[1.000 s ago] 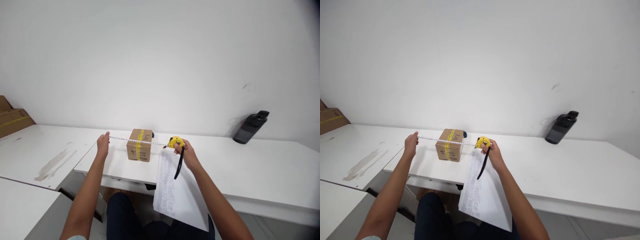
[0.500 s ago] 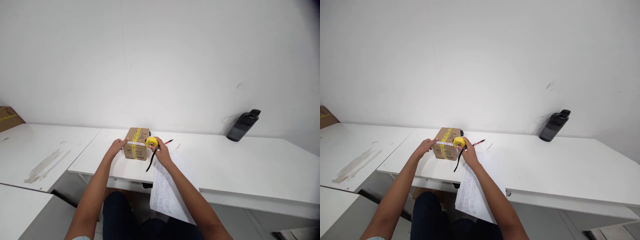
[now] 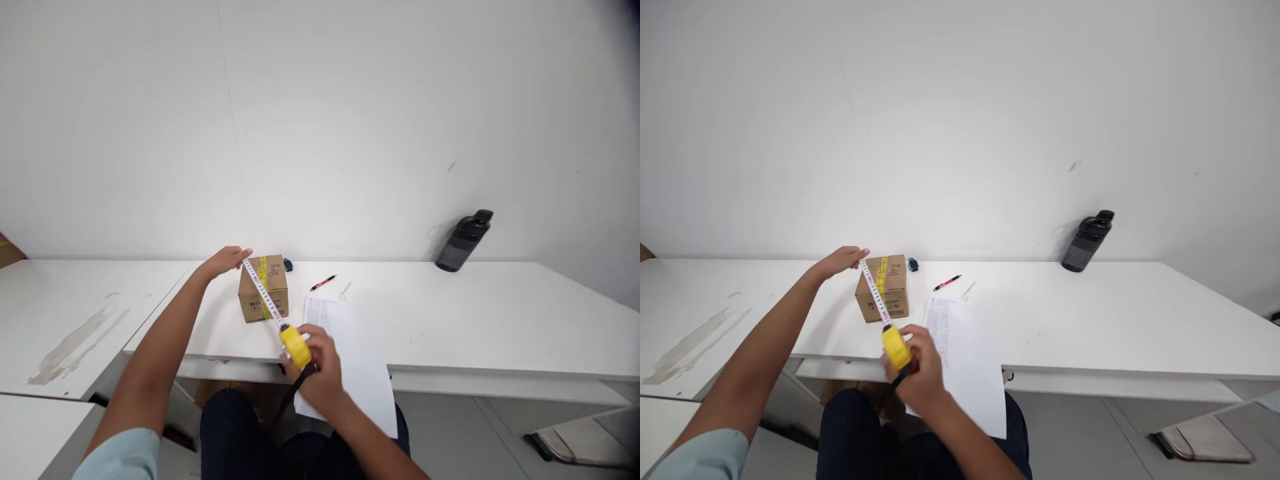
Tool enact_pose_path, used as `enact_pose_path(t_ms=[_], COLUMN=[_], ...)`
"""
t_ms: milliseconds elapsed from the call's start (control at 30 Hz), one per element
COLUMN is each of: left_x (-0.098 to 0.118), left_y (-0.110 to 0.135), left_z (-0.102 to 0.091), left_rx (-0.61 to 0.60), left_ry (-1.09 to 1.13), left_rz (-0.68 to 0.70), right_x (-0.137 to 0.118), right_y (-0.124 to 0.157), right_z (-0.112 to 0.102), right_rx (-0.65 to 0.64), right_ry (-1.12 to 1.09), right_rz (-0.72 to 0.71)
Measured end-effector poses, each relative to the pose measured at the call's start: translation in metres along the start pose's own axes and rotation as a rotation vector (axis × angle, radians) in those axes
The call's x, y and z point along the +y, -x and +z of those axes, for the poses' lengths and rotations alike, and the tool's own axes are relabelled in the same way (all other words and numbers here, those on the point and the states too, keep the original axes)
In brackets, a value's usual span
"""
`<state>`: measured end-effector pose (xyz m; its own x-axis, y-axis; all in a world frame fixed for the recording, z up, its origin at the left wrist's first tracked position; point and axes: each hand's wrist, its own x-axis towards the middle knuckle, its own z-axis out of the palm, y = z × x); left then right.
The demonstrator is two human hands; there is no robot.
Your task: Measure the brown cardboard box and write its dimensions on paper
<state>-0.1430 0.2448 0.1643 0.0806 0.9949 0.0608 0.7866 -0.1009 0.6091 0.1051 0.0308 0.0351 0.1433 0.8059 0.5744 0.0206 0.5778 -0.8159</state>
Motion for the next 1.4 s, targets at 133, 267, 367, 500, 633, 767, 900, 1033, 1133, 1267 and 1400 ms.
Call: enact_pose_path(t_ms=[133,267,367,500,633,767,900,1033,1133,1267,1400], left_x=[0.035,0.037,0.023,0.007,0.003,0.004,0.01,0.025,0.04,0.064,0.087], left_y=[-0.042,-0.056,-0.056,-0.053,-0.043,-0.032,-0.022,-0.01,0.006,0.048,0.1], left_z=[0.009,0.034,0.048,0.054,0.057,0.065,0.069,0.067,0.063,0.068,0.091], left_rx=[0.074,0.148,0.097,0.037,-0.011,0.011,0.122,0.305,0.384,0.274,0.002], left_ry=[-0.237,-0.321,-0.296,-0.245,-0.202,-0.206,-0.253,-0.306,-0.337,-0.272,-0.264], left_rz=[0.086,0.046,0.025,0.003,0.028,0.06,0.069,0.081,0.116,0.24,0.359], right_x=[-0.017,-0.013,-0.004,0.009,0.013,0.015,0.016,0.017,0.022,0.033,0.038], right_y=[0.022,0.009,0.007,0.005,-0.024,-0.057,-0.062,-0.054,-0.045,-0.025,-0.007], right_z=[0.029,0.045,0.051,0.065,0.08,0.088,0.087,0.082,0.066,0.025,-0.015], right_rx=[-0.06,-0.012,-0.008,0.023,-0.051,-0.101,-0.167,-0.19,-0.185,-0.067,0.021], right_ry=[0.083,0.161,0.222,0.326,0.475,0.539,0.515,0.463,0.375,0.305,0.347], right_rz=[0.012,0.106,0.11,0.009,-0.077,-0.028,-0.007,-0.044,-0.133,-0.208,-0.157])
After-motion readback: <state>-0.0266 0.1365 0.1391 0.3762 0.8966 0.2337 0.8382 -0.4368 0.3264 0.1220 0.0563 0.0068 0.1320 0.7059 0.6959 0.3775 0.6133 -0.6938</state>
